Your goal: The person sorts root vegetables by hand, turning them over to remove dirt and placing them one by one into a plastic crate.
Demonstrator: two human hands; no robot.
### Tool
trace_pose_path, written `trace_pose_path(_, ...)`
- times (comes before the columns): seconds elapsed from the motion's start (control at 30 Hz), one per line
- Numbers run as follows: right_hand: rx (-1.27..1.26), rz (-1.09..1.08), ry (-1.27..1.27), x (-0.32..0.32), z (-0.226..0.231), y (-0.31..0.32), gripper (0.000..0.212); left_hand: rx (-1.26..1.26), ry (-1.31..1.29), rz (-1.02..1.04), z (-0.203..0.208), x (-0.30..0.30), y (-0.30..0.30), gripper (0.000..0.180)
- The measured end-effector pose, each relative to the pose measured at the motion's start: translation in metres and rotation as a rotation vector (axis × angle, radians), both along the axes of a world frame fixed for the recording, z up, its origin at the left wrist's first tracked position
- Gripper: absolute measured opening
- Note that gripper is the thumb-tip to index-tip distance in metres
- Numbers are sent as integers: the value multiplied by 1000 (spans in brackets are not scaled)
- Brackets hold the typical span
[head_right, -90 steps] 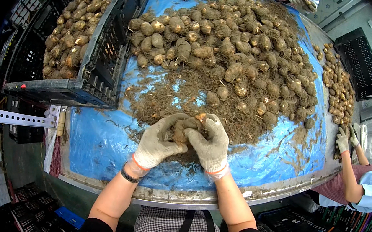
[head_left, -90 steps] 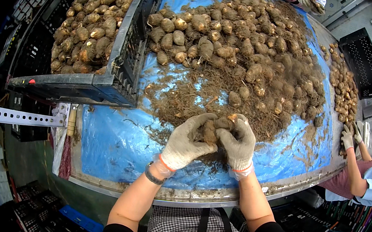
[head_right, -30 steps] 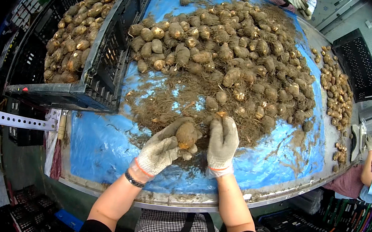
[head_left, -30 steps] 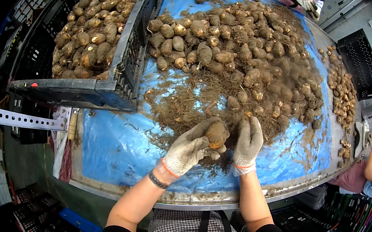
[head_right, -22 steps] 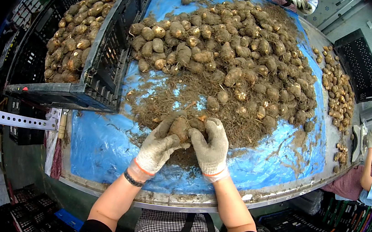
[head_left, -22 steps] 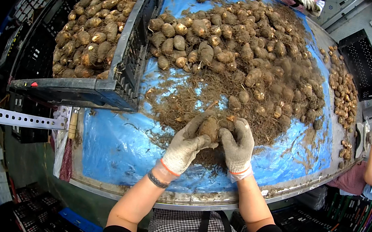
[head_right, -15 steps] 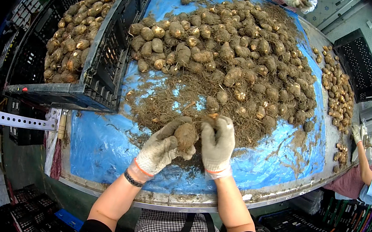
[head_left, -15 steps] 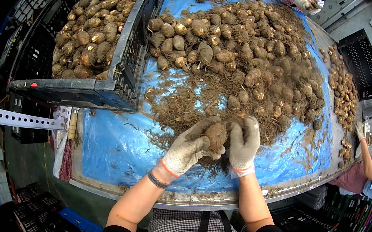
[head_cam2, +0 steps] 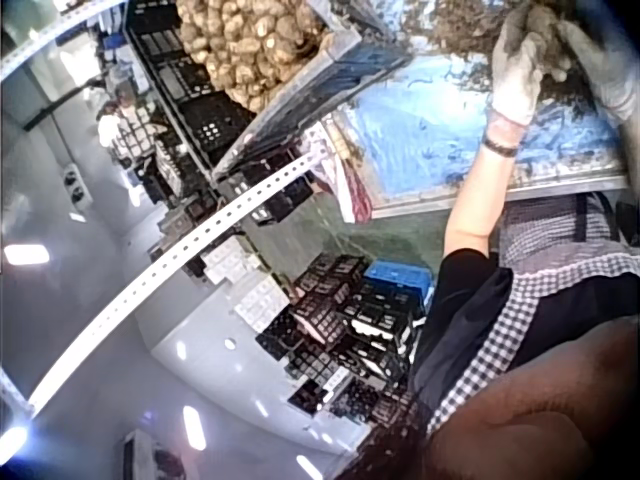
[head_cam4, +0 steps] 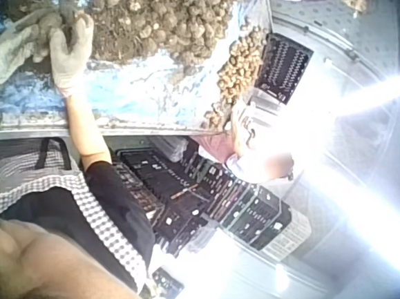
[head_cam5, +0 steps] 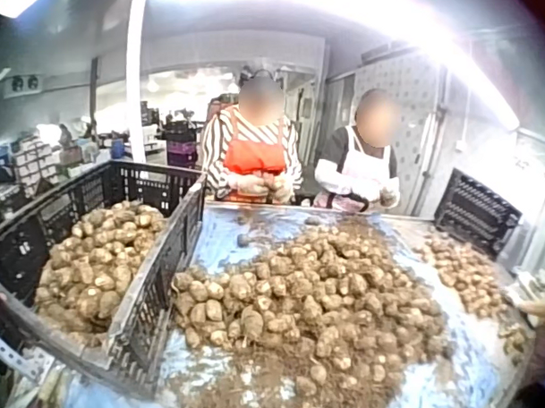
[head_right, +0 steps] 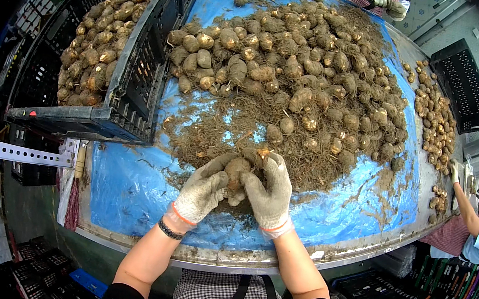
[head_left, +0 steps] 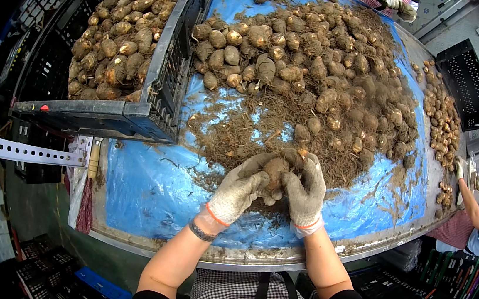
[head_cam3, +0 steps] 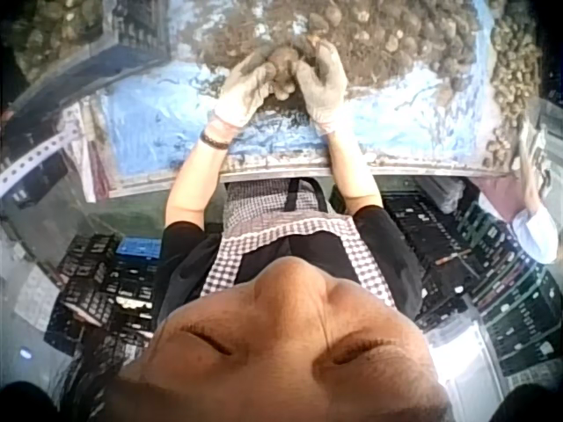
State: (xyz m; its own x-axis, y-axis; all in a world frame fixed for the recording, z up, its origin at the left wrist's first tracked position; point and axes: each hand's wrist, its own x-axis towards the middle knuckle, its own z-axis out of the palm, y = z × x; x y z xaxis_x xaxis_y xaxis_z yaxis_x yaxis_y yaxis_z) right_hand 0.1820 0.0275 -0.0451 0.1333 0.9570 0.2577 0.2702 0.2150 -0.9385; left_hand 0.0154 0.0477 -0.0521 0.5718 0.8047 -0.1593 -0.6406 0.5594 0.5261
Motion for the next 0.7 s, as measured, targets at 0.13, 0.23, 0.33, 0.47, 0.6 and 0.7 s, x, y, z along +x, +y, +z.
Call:
trace_pose_path(0.13, 57, -38, 274, -11, 16, 7, 40, -37, -26, -51, -13, 1, -3, 68)
trace_pose_path(0.23, 19, 21, 194, -4, 21, 8, 38, -24, -34, -119, -9, 1, -4, 73)
trace_pose_path(0.33, 71, 74, 4, 5, 12, 10, 30, 23, 26, -36, -3, 0, -3, 72)
trace_pose_path(0.47, 185, -95, -341, 5, 14, 9, 16, -1, 75, 4, -5, 2, -4, 65)
trace_pose_path(0.6, 123, -180, -423, 5, 18, 12, 10, 38, 156, -34, -4, 6, -4, 66)
trace_pose_path(0.7, 85, -169, -435, 7, 15, 14, 7, 33, 181, -48, 1, 7, -5, 68)
